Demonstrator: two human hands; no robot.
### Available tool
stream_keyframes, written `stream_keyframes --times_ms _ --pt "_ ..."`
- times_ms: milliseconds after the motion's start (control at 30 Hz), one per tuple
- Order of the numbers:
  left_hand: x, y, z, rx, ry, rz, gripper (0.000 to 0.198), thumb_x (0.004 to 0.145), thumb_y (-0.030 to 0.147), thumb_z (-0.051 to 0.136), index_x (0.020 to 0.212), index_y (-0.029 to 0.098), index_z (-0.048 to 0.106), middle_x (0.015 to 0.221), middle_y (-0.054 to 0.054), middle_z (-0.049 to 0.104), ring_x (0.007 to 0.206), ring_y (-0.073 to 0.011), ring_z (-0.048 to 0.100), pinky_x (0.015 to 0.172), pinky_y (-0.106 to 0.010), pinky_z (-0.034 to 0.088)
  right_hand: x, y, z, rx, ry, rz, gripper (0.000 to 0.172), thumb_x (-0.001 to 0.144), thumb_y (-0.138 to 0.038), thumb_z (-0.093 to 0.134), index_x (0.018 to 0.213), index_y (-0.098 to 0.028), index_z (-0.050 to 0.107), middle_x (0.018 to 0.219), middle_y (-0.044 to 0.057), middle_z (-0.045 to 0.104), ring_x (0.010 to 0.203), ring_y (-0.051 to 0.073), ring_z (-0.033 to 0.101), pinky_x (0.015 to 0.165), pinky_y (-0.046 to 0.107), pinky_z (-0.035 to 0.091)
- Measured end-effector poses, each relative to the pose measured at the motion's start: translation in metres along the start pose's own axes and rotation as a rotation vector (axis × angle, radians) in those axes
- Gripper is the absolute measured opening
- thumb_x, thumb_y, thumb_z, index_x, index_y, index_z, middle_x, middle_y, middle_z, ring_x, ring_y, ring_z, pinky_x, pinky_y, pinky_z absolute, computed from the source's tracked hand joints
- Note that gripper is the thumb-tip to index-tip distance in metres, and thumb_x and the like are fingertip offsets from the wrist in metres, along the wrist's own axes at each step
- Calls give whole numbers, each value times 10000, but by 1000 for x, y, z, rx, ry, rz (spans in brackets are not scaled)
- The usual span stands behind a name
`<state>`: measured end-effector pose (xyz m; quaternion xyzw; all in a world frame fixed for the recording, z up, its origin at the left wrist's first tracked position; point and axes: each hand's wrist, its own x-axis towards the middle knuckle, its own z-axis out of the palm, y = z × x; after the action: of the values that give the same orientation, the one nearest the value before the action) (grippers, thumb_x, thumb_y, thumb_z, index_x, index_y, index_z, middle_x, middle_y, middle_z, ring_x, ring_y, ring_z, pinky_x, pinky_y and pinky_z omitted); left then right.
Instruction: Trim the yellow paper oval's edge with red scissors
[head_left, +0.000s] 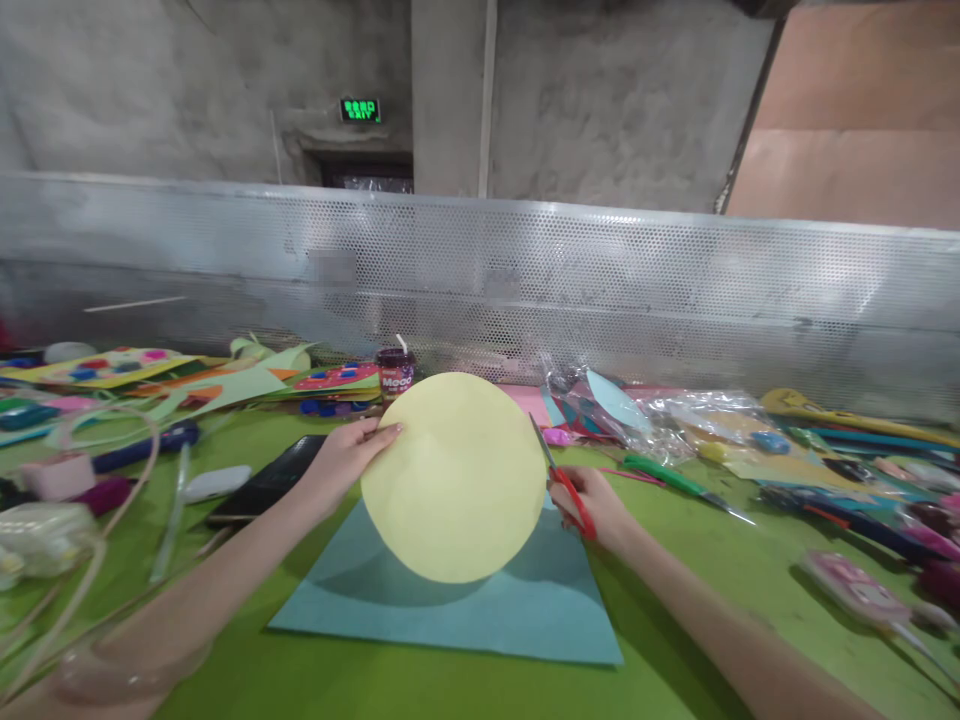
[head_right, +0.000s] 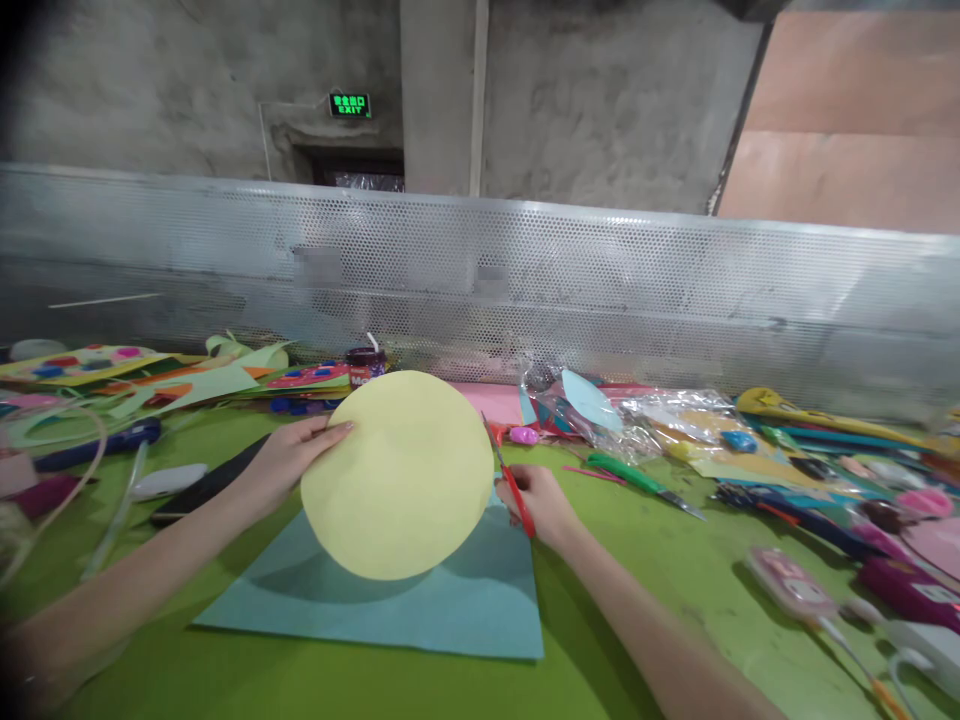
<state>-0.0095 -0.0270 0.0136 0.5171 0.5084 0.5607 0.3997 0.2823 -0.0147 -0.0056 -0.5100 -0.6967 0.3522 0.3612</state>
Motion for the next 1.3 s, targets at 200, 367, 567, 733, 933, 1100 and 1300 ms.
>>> stream_keyframes --times_ms 200,367,567,733,933,1100,1300 --pt "-1 5 2 -7 2 -32 302 636 380 619 853 171 628 701 -40 678 621 -199 623 560 -285 487 1 5 -1 33 -48 -22 105 653 -241 418 583 -163 429 445 -48 396 391 74 409 392 187 333" --pt "1 0 0 -13 -14 -14 292 644 381 613 852 177 627 720 -37 681 626 -198 624 567 -285 488 0 6 -1 26 -52 -12 104 656 -241 410 584 -166 415 447 -48 401 395 74 412 398 186 329" --pt "2 -1 0 -12 -10 -24 291 642 377 615 855 177 630 746 -34 688 615 -180 625 547 -258 482 0 2 -1 21 -70 2 110 653 -246 413 579 -166 396 458 -51 382 402 73 409 398 187 337" --pt "2 -1 0 -16 -7 -17 287 642 370 619 850 172 630 724 -33 685 617 -179 625 546 -253 483 0 2 0 12 -70 -4 116 653 -252 419 581 -163 402 460 -51 373 405 71 405 398 185 332" --pt "1 0 1 -17 0 -41 290 638 371 627 855 178 632 763 -36 689 632 -179 627 552 -249 487 0 3 -1 -3 -72 -5 122 655 -260 414 580 -165 400 474 -51 368 408 71 409 394 183 327" --pt "2 -2 -1 -16 -11 -32 308 636 383 627 859 170 628 757 -46 686 628 -184 626 541 -251 486 1 5 -1 -29 -67 -22 128 653 -259 413 572 -163 387 485 -53 348 404 67 410 383 177 317" --pt "0 1 0 -17 8 -39 297 632 377 633 842 167 629 749 -43 684 619 -178 622 539 -247 487 0 1 -1 -45 -55 -12 128 633 -254 417 553 -170 366 479 -55 343 400 70 414 387 182 332"
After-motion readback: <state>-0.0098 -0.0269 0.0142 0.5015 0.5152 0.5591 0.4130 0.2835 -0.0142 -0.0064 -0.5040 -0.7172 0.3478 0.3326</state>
